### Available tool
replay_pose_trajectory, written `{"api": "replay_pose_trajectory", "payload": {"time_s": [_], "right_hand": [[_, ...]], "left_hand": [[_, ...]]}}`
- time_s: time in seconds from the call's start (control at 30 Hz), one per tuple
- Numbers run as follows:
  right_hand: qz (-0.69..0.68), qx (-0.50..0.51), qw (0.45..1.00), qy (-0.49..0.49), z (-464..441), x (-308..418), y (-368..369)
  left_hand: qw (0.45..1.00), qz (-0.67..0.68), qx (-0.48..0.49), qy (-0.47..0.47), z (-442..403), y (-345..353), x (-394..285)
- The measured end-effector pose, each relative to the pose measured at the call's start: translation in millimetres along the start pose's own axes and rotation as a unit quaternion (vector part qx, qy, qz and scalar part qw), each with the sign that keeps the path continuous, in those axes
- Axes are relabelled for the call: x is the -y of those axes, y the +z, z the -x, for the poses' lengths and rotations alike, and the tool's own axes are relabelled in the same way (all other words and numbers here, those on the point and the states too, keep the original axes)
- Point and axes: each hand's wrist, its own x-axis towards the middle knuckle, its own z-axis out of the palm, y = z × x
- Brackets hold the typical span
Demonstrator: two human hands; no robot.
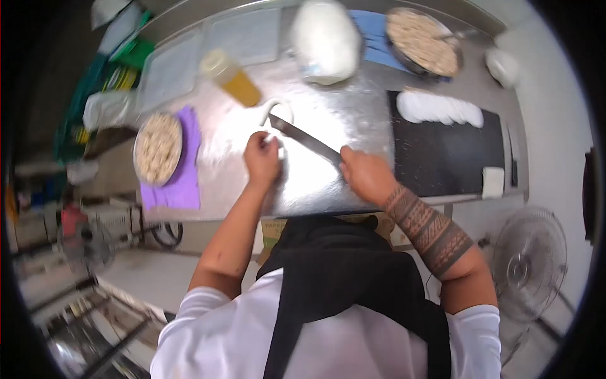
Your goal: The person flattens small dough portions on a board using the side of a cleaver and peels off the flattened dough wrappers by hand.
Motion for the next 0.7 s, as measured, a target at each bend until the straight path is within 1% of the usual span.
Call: {"api": "replay_pose_trajectory", "payload": {"time_s": [0.03,0.07,0.1,0.17,0.2,0.23,0.27,0.3,0.33,0.37,0.4,0.43,0.5,0.57,0.63,0.67,0.7], "right_hand": [[-0.047,-0.051,0.997,0.021,22,-5,5],[-0.090,-0.106,0.989,0.043,44,-9,11],[-0.245,-0.153,0.956,0.048,52,-3,41],[-0.331,-0.214,0.910,0.133,117,-51,45],[-0.389,-0.225,0.873,0.189,142,-69,49],[-0.446,-0.244,0.827,0.242,168,-88,52],[-0.512,-0.246,0.769,0.293,188,-97,59],[-0.578,-0.244,0.702,0.338,206,-104,70],[-0.585,-0.261,0.671,0.374,220,-112,83],[-0.598,-0.274,0.648,0.383,233,-118,94],[-0.612,-0.285,0.626,0.391,244,-123,105],[-0.623,-0.295,0.604,0.399,256,-128,116],[-0.636,-0.305,0.585,0.400,272,-134,137],[-0.649,-0.304,0.573,0.397,283,-138,147],[-0.653,-0.287,0.586,0.385,297,-142,150],[-0.654,-0.279,0.594,0.378,303,-144,150],[-0.622,-0.276,0.626,0.381,309,-149,147]], "left_hand": [[0.999,0.023,0.028,0.010,-7,24,-3],[0.996,0.015,0.030,0.080,-5,26,-1],[0.979,-0.096,0.059,0.169,-24,-32,-34],[0.979,0.023,0.181,0.091,4,25,-46],[0.964,0.028,0.236,0.119,16,61,-70],[0.946,0.015,0.288,0.147,32,82,-97],[0.921,0.033,0.346,0.176,44,105,-118],[0.880,0.014,0.405,0.248,52,131,-134],[0.842,0.026,0.450,0.298,64,152,-163],[0.801,0.026,0.479,0.358,73,177,-176],[0.774,0.039,0.501,0.386,84,202,-184],[0.740,0.023,0.523,0.423,86,224,-182],[0.669,-0.011,0.553,0.496,92,261,-175],[0.646,-0.006,0.543,0.537,88,267,-169],[0.611,-0.025,0.539,0.579,84,264,-179],[0.598,-0.124,0.584,0.535,84,262,-185],[0.578,-0.165,0.553,0.577,91,256,-203]]}}
